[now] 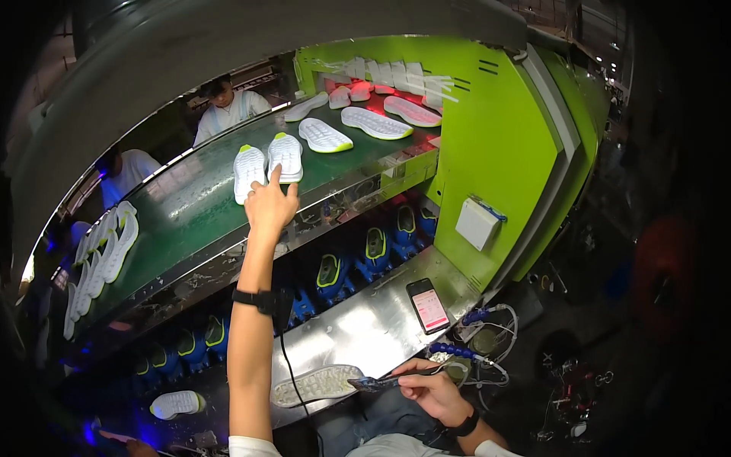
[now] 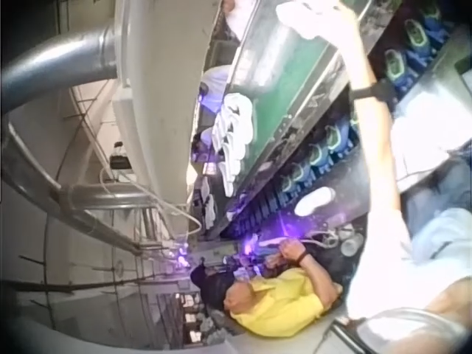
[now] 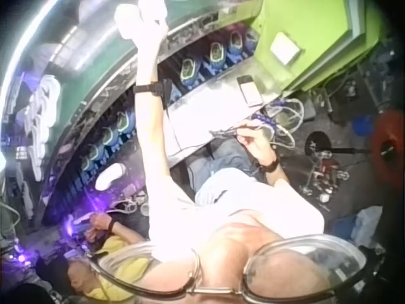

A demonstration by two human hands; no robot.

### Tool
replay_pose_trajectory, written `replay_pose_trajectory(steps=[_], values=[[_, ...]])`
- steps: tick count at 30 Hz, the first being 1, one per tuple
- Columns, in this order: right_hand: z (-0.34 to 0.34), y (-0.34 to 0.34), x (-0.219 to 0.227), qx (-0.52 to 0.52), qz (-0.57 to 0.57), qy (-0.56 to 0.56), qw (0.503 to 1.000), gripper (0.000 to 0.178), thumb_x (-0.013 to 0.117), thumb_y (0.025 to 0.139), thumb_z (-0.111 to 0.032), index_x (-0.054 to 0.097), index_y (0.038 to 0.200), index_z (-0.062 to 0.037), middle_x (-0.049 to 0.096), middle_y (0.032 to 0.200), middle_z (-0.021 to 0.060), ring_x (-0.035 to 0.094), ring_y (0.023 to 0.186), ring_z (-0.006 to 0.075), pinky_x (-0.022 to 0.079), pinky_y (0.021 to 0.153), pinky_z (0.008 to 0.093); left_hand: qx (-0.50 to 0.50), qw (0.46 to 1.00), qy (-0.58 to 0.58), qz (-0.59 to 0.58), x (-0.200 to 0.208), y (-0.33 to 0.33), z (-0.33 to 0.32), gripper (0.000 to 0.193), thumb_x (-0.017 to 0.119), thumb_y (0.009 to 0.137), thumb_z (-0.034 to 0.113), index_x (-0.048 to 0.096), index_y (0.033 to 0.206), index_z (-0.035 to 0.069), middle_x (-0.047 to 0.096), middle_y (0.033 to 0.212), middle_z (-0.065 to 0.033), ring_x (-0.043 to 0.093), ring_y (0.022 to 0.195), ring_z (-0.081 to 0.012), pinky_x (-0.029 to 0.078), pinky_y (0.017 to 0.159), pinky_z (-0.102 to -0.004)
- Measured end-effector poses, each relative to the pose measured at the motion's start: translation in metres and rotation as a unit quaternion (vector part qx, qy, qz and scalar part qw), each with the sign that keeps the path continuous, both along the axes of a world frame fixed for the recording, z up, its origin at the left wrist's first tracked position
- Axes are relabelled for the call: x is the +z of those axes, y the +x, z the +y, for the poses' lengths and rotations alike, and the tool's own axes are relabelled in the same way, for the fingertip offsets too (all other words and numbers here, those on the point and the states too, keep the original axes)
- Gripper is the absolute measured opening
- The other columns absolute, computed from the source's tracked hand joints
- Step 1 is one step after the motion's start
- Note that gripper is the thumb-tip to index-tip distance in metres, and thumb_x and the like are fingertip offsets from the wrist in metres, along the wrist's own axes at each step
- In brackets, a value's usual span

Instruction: Applying liquid to shoe soles using a brush in a manufacturing setting.

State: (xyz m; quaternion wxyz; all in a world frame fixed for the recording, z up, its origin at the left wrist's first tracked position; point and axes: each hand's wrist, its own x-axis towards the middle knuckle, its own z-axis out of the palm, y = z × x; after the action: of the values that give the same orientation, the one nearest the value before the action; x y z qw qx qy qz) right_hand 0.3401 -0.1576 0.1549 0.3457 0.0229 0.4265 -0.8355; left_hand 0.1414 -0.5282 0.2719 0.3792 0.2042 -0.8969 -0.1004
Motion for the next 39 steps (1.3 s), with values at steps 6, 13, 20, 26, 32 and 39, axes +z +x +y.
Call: replay_pose_trajectory(steps=[6,13,20,26,32,39], values=[[-0.004,0.030,0.003,-0.106,-0.028,-0.070,0.992,0.020,0.063,0.084,0.007,0.064,0.104,0.0077,0.063,0.083,0.0118,0.056,0.067,0.0169,0.045,0.063,0.0253,0.004,0.963,0.197,0.183,0.013,0.026,0.015,0.038,0.052,0.099,0.038,0.066,0.111,0.005,0.055,0.104,-0.0291,0.061,0.097,-0.0438,0.050,0.084,-0.0500],[0.014,0.036,-0.015,-0.083,-0.004,-0.093,0.992,0.028,0.062,0.069,0.011,0.062,0.095,0.0012,0.065,0.094,0.0150,0.063,0.077,0.0206,0.051,0.069,0.0276,-0.003,0.878,0.339,0.337,-0.074,0.219,0.093,0.058,0.075,0.077,-0.004,0.044,0.126,-0.002,0.046,0.118,-0.0174,0.049,0.115,-0.0294,0.046,0.097,-0.0435],[-0.008,0.007,-0.009,-0.037,0.055,-0.047,0.997,0.027,0.068,0.071,0.006,0.061,0.097,0.0000,0.065,0.097,0.0129,0.061,0.086,0.0155,0.047,0.069,0.0249,-0.284,0.216,0.934,-0.034,-0.216,0.346,0.162,0.064,0.062,0.081,-0.008,0.041,0.142,-0.004,0.053,0.138,-0.0177,0.056,0.126,-0.0295,0.049,0.103,-0.0433],[-0.037,0.009,-0.023,-0.027,0.280,0.132,0.950,0.026,0.075,0.071,0.009,0.066,0.094,0.0018,0.068,0.096,0.0119,0.065,0.087,0.0155,0.051,0.079,0.0268,-0.232,0.386,0.893,0.030,-0.194,0.384,0.175,0.079,0.055,0.086,-0.003,0.016,0.155,0.005,0.041,0.149,-0.0251,0.047,0.133,-0.0461,0.045,0.107,-0.0540],[-0.120,0.019,0.005,0.012,0.546,0.204,0.812,0.018,0.077,0.074,0.001,0.073,0.091,-0.0012,0.071,0.085,0.0105,0.068,0.073,0.0163,0.052,0.064,0.0273,-0.161,0.515,0.840,0.062,-0.203,0.433,0.176,0.072,0.030,0.104,0.055,0.022,0.153,0.003,0.049,0.143,-0.0188,0.059,0.122,-0.0316,0.049,0.102,-0.0456],[-0.116,0.057,-0.018,0.164,0.535,0.087,0.824,0.028,0.080,0.070,0.002,0.073,0.097,0.0007,0.072,0.089,0.0136,0.070,0.077,0.0217,0.056,0.066,0.0304,-0.133,0.407,0.884,0.185,-0.206,0.436,0.172,0.057,0.025,0.102,0.037,0.046,0.139,0.000,0.060,0.129,-0.0167,0.061,0.117,-0.0299,0.049,0.101,-0.0413]])
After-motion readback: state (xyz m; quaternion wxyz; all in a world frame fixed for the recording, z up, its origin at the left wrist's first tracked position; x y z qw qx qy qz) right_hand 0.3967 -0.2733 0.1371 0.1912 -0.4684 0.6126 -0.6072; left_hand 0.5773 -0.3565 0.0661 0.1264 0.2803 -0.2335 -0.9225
